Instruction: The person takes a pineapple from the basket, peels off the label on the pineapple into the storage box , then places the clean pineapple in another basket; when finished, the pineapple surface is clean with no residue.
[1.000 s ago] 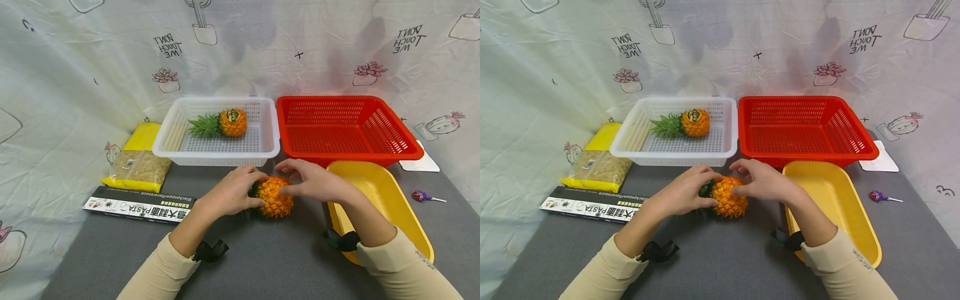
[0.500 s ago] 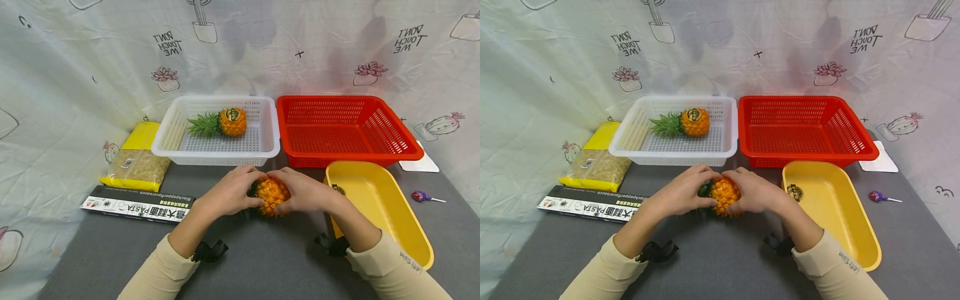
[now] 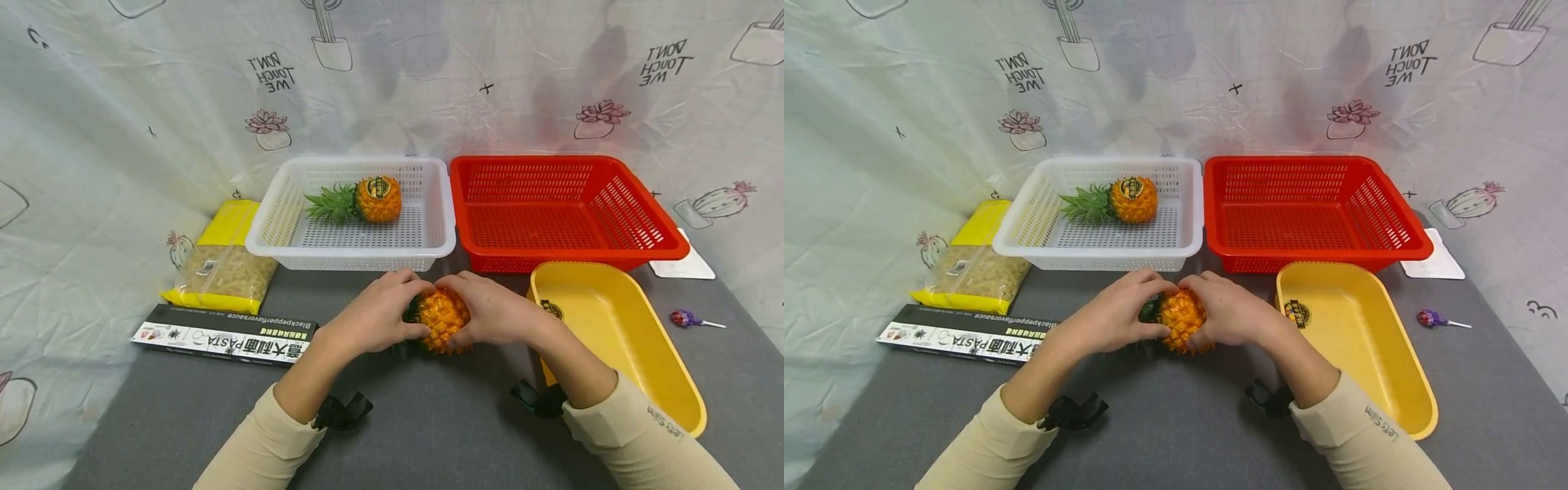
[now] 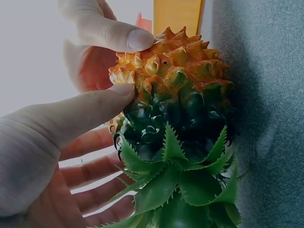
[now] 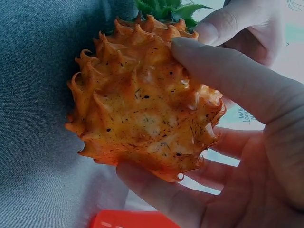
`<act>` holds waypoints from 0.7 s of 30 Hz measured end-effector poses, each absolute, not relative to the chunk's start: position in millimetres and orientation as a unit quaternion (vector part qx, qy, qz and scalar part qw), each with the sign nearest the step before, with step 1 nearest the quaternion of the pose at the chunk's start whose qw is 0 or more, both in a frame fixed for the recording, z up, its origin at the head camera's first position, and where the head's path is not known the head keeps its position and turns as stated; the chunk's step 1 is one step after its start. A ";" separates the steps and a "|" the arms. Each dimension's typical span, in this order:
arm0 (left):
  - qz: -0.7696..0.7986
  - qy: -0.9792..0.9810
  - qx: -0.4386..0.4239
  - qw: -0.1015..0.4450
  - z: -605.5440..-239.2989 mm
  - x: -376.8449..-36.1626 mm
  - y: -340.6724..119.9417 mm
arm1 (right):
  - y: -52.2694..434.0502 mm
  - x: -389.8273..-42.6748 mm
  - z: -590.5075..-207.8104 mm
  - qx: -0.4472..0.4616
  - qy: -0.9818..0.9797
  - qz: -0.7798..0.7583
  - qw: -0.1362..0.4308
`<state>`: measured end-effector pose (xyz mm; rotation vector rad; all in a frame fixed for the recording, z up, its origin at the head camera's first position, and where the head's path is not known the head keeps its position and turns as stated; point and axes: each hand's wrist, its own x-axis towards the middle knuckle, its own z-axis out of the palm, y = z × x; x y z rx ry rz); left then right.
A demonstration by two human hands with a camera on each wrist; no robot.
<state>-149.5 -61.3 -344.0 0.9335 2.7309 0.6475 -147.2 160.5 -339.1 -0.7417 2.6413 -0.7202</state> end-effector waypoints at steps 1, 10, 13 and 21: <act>0.218 0.919 0.315 0.090 -343.8 -148.8 -61.4 | 160.2 -147.1 -338.7 -0.259 0.921 -0.250 0.151; 0.212 0.919 0.327 0.069 -345.8 -143.5 -64.9 | 158.4 -149.3 -338.8 -0.259 0.922 -0.248 0.149; 0.212 0.916 0.335 0.058 -345.7 -142.5 -66.9 | 159.9 -149.7 -338.3 -0.263 0.921 -0.248 0.145; 0.268 0.900 0.344 -0.009 -340.9 -140.9 -85.6 | 170.6 -146.7 -326.9 -0.263 0.927 -0.234 0.128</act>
